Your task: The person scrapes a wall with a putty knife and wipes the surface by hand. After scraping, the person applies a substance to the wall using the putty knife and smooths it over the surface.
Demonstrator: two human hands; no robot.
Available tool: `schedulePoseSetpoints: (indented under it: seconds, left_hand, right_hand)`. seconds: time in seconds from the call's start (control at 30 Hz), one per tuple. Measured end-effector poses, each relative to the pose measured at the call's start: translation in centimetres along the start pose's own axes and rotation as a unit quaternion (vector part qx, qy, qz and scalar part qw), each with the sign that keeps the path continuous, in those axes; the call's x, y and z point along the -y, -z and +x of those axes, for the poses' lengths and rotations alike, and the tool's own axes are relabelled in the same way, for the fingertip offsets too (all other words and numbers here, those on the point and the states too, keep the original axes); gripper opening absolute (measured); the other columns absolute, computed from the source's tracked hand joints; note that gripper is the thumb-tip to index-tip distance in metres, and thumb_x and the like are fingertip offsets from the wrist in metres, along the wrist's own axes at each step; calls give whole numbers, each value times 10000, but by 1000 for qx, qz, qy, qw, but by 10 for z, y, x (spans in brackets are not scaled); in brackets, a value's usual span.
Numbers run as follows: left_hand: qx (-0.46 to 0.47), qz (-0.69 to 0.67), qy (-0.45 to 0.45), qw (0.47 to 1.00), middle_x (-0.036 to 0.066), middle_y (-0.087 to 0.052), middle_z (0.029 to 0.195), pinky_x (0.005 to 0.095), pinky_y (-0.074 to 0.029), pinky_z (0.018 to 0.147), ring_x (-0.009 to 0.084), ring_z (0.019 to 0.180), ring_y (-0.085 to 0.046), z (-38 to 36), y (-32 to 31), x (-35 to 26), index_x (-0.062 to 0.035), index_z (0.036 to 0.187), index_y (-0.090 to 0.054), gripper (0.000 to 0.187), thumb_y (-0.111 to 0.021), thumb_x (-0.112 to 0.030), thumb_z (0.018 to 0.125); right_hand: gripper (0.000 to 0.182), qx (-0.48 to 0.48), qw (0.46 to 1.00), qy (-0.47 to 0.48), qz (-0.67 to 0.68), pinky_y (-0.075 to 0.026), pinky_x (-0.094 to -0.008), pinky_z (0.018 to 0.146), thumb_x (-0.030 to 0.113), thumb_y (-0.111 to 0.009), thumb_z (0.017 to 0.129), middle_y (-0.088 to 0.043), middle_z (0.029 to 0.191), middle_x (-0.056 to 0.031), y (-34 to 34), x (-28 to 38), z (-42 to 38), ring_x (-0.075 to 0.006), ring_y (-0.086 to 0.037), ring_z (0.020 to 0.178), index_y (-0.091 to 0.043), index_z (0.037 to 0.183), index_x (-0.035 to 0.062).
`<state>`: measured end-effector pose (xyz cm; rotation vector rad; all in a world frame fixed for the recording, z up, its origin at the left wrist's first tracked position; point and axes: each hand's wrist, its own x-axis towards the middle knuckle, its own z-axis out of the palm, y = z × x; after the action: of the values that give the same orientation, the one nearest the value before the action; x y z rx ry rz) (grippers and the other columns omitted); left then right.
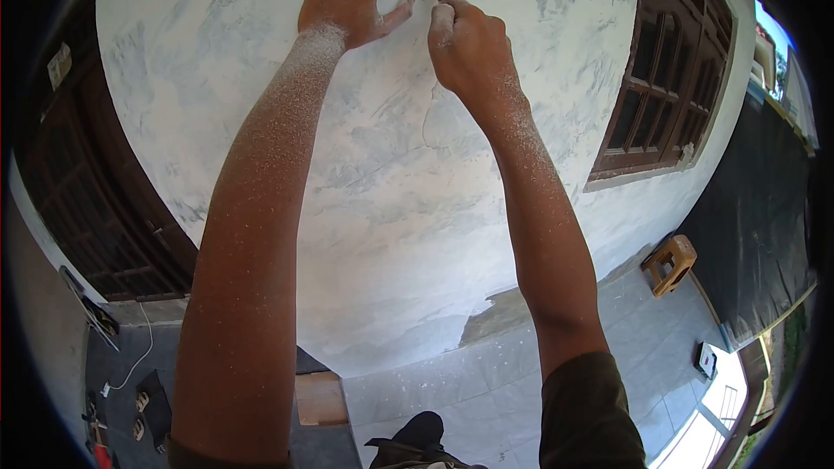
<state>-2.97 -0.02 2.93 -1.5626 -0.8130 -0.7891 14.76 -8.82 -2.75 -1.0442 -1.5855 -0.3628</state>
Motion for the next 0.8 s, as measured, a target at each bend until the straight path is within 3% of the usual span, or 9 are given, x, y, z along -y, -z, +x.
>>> schedulePoseSetpoints:
  seconds: [0.07,0.13,0.17,0.23,0.27,0.33,0.43,0.6,0.8]
  left_hand:
    - [0,-3,2,1000,141,-165,1714,531,-30,1293,290,1595,-96,0,2,0,-176,1615,-319,814,-522,-598,948]
    - [-2,-18,1,1000,148,-189,1707,534,-45,1292,296,1592,-114,-1,3,0,-174,1608,-334,812,-551,-578,938]
    - [-3,-18,1,1000,148,-189,1707,534,-45,1292,296,1592,-114,-1,3,-1,-174,1608,-334,812,-551,-578,938]
    - [-4,-15,2,1000,152,-207,1701,536,-54,1291,298,1590,-123,0,3,-1,-172,1605,-341,808,-556,-572,936]
    - [-5,-14,2,1000,152,-207,1701,536,-54,1291,298,1590,-123,0,3,-1,-172,1605,-341,808,-556,-572,936]
    - [-11,-13,0,1000,150,-208,1702,538,-59,1290,299,1591,-124,0,2,0,-172,1605,-342,804,-550,-573,939]
    - [-11,-15,2,1000,142,-202,1705,541,-64,1289,300,1590,-128,0,0,0,-174,1605,-341,801,-543,-576,942]
    - [-13,4,-1,1000,135,-200,1706,535,-62,1291,296,1590,-129,-1,-3,1,-184,1608,-334,802,-541,-577,940]
    - [-6,0,6,1000,141,-212,1701,529,-62,1293,297,1586,-143,-1,2,-1,-189,1607,-335,808,-555,-576,933]
  right_hand:
    - [473,13,1000,11,15,-588,-541,859,236,-458,1038,-714,1003,-324,-5,-10,-3,-452,-727,947,-559,1433,-3]
    - [519,-5,991,-42,124,-602,-483,669,256,-490,1044,-718,907,-276,-17,-25,-5,-380,-743,756,-514,1439,-80]
    - [519,-5,991,-42,123,-602,-483,669,256,-490,1044,-718,907,-276,-12,-22,-7,-380,-743,756,-514,1439,-80]
    - [489,79,912,-189,356,-506,-376,456,295,-549,1045,-656,777,-154,-1,-17,-14,-235,-642,525,-584,1297,-122]
    - [489,78,912,-188,356,-506,-376,456,295,-549,1045,-656,777,-154,3,-17,-16,-235,-642,525,-584,1297,-122]
    - [450,127,845,-250,456,-371,-281,391,378,-585,1044,-555,717,-44,7,-19,-19,-114,-489,467,-628,1160,-54]
    - [405,112,857,-258,433,-382,-274,399,381,-580,1047,-562,723,-44,8,-12,-14,-101,-492,479,-613,993,-19]
    - [442,53,885,-250,390,-385,-274,401,397,-589,1041,-562,716,-45,-1,0,-2,-109,-482,464,-624,1005,-42]
    - [464,117,873,-259,396,-369,-273,402,404,-590,1041,-532,689,-33,8,-12,-15,-106,-471,477,-623,1014,-58]
